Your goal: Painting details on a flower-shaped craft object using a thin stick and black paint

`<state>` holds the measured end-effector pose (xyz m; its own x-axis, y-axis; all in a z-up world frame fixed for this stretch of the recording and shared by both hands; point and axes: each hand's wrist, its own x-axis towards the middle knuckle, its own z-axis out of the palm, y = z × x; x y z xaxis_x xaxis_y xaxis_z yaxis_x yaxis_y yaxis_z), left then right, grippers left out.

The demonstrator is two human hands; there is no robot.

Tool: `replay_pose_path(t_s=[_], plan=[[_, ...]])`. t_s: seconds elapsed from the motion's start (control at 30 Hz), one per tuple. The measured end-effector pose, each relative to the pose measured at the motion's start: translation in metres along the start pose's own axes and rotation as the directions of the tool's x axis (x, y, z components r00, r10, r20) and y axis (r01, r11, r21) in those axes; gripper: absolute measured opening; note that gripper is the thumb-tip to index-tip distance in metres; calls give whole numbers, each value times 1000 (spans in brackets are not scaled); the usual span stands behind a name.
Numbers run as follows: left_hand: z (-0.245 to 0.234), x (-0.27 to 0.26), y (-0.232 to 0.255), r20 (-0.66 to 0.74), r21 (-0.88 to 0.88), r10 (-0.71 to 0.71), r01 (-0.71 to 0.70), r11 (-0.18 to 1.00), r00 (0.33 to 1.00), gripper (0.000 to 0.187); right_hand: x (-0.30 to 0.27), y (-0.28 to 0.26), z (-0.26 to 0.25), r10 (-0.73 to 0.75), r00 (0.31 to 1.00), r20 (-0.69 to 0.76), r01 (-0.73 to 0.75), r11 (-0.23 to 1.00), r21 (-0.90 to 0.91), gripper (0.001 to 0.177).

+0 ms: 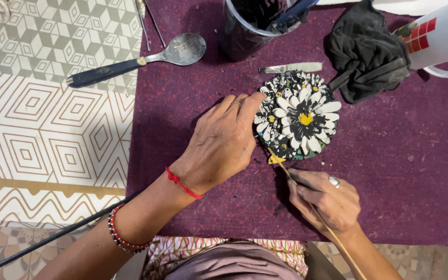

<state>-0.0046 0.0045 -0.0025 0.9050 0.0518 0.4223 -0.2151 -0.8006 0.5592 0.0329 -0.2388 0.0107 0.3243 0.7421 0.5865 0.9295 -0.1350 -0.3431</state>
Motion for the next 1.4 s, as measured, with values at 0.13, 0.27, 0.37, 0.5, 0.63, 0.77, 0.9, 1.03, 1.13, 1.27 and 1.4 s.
replay_pose_path(t_s=[0.13, 0.27, 0.37, 0.5, 0.63, 0.77, 0.9, 1.03, 1.13, 1.27, 1.4], plan=[[-1, 0, 1, -6, 9, 3, -3, 1000, 1000, 54, 3, 0, -1, -31, 999, 40, 30, 999, 24, 25], [0, 0, 1, -8, 13, 3, -3, 1000, 1000, 56, 5, -4, -4, -27, 1000, 8, 27, 1000, -2, 28], [1, -1, 0, -6, 20, 3, -3, 1000, 1000, 56, 3, -5, -4, -28, 998, -49, 29, 1000, 12, 29], [1, 0, 0, -1, 16, 7, -7, 1000, 1000, 56, -2, -5, -6, 31, 995, -91, -32, 999, -9, 25], [-4, 3, 2, -42, -15, 12, -12, 1000, 999, 54, -18, 23, -18, -25, 996, -82, 21, 998, -52, 23], [-25, 9, 10, -376, -25, 26, -38, 999, 926, 31, 30, 16, -25, -48, 984, -170, 23, 989, -144, 22], [-36, 25, 15, -649, -16, 9, -25, 1000, 761, 74, 94, 17, -30, -248, 921, -301, 171, 950, -260, 25], [-49, 65, 14, -425, -314, -431, 317, 895, 796, 121, 134, 13, -24, -285, 936, -208, 239, 946, -221, 5], [-25, 73, -11, -453, -222, -300, 220, 950, 840, 149, 140, 13, -16, -280, 948, -150, 251, 950, -187, 11], [-11, 79, -30, -394, -403, -305, 135, 905, 867, 137, 134, 12, -16, -237, 961, -140, 218, 966, -142, 7], [-13, 79, -37, -332, -379, -281, 145, 914, 901, 113, 120, 10, -20, -173, 974, -146, 146, 973, -178, 15]])
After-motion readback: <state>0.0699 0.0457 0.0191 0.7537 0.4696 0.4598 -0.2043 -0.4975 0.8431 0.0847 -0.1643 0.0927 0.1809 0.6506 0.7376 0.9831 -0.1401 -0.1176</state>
